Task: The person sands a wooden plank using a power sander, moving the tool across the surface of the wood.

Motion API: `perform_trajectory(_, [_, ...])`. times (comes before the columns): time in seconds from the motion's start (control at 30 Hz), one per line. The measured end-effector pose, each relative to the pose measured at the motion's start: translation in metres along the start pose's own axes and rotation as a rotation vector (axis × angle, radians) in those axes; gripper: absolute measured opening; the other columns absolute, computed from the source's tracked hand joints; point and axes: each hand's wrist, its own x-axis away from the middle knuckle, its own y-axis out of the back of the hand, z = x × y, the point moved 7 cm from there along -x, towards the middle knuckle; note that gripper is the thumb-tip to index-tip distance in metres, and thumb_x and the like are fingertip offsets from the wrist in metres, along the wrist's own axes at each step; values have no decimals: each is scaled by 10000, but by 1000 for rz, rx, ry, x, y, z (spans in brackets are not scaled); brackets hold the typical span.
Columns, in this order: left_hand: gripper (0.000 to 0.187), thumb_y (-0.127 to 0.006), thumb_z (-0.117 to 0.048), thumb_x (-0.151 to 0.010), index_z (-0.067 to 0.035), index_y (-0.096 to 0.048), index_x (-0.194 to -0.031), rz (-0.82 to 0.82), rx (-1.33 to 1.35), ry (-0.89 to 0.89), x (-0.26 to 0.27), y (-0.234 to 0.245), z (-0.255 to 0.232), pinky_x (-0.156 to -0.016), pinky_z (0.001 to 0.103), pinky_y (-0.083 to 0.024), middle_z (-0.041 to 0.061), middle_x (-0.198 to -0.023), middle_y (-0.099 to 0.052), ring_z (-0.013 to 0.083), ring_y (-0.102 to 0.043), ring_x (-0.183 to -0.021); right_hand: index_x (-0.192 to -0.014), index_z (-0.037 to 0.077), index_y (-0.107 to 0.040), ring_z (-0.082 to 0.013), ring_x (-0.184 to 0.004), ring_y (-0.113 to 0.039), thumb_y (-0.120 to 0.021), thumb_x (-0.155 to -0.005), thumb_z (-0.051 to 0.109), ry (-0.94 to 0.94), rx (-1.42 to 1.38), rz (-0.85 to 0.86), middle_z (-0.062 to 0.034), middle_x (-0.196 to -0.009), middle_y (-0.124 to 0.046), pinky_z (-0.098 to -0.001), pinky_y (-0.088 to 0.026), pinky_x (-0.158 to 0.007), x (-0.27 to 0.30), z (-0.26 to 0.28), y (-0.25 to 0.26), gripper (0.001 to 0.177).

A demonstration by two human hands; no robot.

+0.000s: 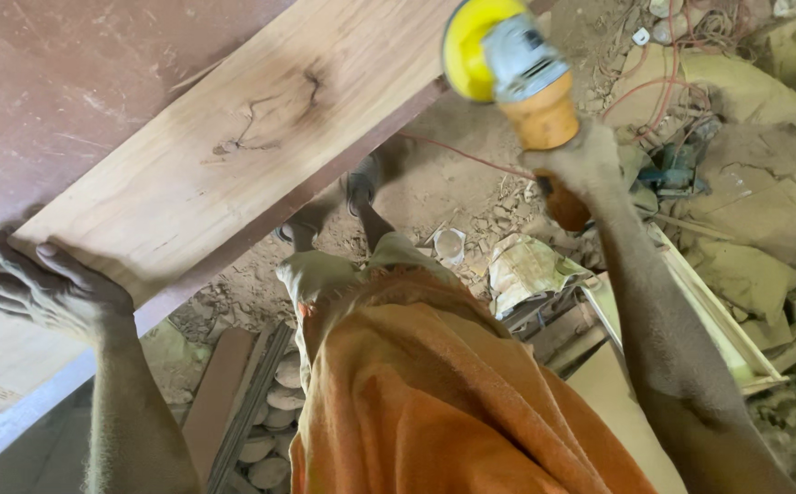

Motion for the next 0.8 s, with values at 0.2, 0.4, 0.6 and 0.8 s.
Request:
perform_trajectory(0.2, [743, -202, -574, -1165, -81, -387, -1689, -84, -61, 32, -9, -14, 21, -1318, 609, -82, 236, -1731, -218, 379, -126, -1609, -1070, 54, -728, -116, -789, -712, -863, -696, 189, 182, -403, 66, -62, -963, -757, -285, -591, -694, 9, 21, -3, 420])
perform_trajectory(0.4, [737, -187, -567, -1144, -79, -410, -1650, -19, -4, -3, -2, -11, 10, -1334, 595, -103, 184, -1722, -283, 363, -128, -1604, -1178, 119, -692, -173, -695, -739, -868, -645, 232, 57, -173, 299, -94, -893, -778, -330, -655, -676, 51, 58, -71, 573])
perform_trajectory(0.6, [720, -199, -562, -1170, -70, -347, -1675, -43, -4, -16, -5, -4, 6, -1344, 595, -105, 178, -1730, -292, 352, -135, -1619, -1179, 76, -675, -142, -685, -748, -894, -621, 310, 520, -221, 323, -48, -889, -780, -315, -647, -700, 95, 135, -129, 643])
perform_trajectory(0.8, [726, -200, -566, -1170, -59, -375, -1659, -52, 73, -58, -7, 9, -9, -1328, 596, -89, 210, -1713, -292, 380, -129, -1604, -1058, 41, -653, -161, -617, -696, -904, -666, 298, 744, -41, 287, -64, -769, -716, -314, -646, -627, 116, 172, -157, 531])
